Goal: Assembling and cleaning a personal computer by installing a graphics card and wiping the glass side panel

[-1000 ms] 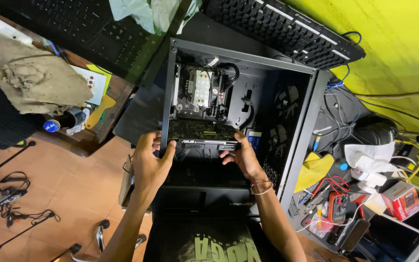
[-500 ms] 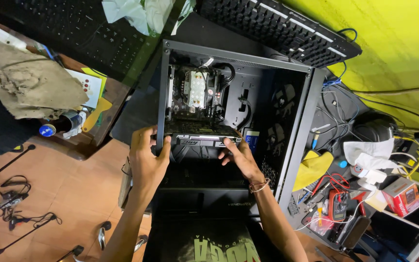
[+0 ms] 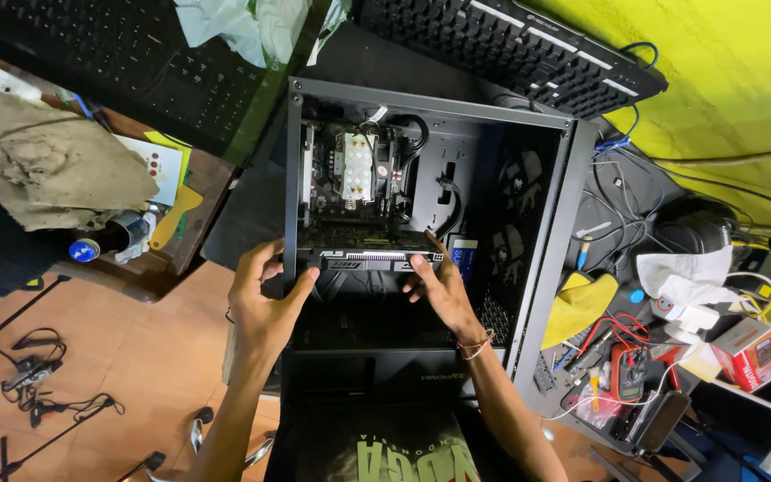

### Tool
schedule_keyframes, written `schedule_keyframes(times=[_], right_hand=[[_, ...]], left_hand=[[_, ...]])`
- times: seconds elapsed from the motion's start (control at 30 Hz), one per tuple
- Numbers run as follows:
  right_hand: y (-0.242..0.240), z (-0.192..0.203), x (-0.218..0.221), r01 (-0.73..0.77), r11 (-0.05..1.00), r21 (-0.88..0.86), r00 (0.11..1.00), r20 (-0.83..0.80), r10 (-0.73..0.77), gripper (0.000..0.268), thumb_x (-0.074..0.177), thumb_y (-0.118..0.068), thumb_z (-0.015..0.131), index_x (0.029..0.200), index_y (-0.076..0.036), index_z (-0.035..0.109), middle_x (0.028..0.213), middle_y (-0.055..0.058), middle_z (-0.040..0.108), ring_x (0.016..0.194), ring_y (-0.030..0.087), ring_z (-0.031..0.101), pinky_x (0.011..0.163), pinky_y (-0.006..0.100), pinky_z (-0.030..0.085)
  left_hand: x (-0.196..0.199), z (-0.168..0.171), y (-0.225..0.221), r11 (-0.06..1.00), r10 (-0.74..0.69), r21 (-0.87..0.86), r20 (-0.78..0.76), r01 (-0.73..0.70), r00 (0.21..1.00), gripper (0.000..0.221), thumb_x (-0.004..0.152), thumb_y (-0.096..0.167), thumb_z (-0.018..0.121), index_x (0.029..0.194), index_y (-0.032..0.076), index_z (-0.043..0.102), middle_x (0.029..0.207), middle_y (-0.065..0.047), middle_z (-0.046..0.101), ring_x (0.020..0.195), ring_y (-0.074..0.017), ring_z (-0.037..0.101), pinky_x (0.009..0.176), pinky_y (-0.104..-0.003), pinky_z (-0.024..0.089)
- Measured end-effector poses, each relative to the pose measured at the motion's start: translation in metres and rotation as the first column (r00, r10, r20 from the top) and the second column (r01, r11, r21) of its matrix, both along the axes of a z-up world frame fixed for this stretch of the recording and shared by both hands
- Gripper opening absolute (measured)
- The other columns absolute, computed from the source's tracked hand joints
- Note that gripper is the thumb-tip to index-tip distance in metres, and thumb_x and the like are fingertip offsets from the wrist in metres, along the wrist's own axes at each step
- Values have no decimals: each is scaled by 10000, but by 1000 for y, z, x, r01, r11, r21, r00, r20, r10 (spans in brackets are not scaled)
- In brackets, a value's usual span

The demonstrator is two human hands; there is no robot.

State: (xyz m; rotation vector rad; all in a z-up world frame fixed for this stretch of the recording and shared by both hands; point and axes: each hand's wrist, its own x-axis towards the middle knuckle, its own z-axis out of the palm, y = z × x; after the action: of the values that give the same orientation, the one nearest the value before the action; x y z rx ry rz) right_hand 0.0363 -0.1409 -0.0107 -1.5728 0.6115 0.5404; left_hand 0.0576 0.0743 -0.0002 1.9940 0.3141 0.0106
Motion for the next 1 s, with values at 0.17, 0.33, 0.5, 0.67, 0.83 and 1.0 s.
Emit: schedule_keyframes(times=[0.17,0.33,0.5,0.67,0.83,1.0], right_hand=[[-5,-7,-3,-44,999,13,998,37,44,659,833,-311,461,1275,114,219,756,248,552,589,268,606,474,314,548],[-8,-11,-7,-70,997,11,997,24,70,662,834,-327,454,1276,109,223,702,235,563,559,271,608,465,316,544],[-7,-11,-6,-96,995,-3,995,31,96,667,841,-330,438,1288,102,196,623,227,576,526,274,602,467,316,534],[-6,-22,-7,5,1000,27,998,63,-7,565,869,-294,438,1227,119,294,646,264,590,544,303,635,444,345,555],[-3,-22,-6,6,1000,20,995,96,-8,583,864,-300,442,1229,127,282,665,242,572,555,281,621,454,333,547],[-1,-9,1,-44,999,-16,997,66,45,628,858,-315,437,1249,138,246,624,223,567,557,273,614,469,321,543]], left_hand=[[-3,1,4,999,-33,14,-73,34,997,435,587,136,780,978,75,599,898,-89,590,742,-268,614,709,-330,489],[-7,-1,8,999,-31,-9,-112,30,993,426,589,132,779,976,79,608,900,-82,599,737,-258,622,713,-333,491],[-7,2,10,998,-48,-47,-68,45,996,442,604,99,766,1010,54,596,914,-116,599,762,-279,617,724,-346,489],[-4,2,13,994,-54,-93,-56,49,997,504,589,93,768,1047,23,569,961,-139,603,808,-276,611,769,-352,470],[1,2,14,996,-49,-79,-54,45,997,496,612,104,757,1056,8,558,971,-148,604,816,-274,609,776,-349,466],[1,1,12,998,-53,-31,-77,51,996,483,618,123,748,1047,12,555,961,-150,600,807,-291,610,763,-360,473]])
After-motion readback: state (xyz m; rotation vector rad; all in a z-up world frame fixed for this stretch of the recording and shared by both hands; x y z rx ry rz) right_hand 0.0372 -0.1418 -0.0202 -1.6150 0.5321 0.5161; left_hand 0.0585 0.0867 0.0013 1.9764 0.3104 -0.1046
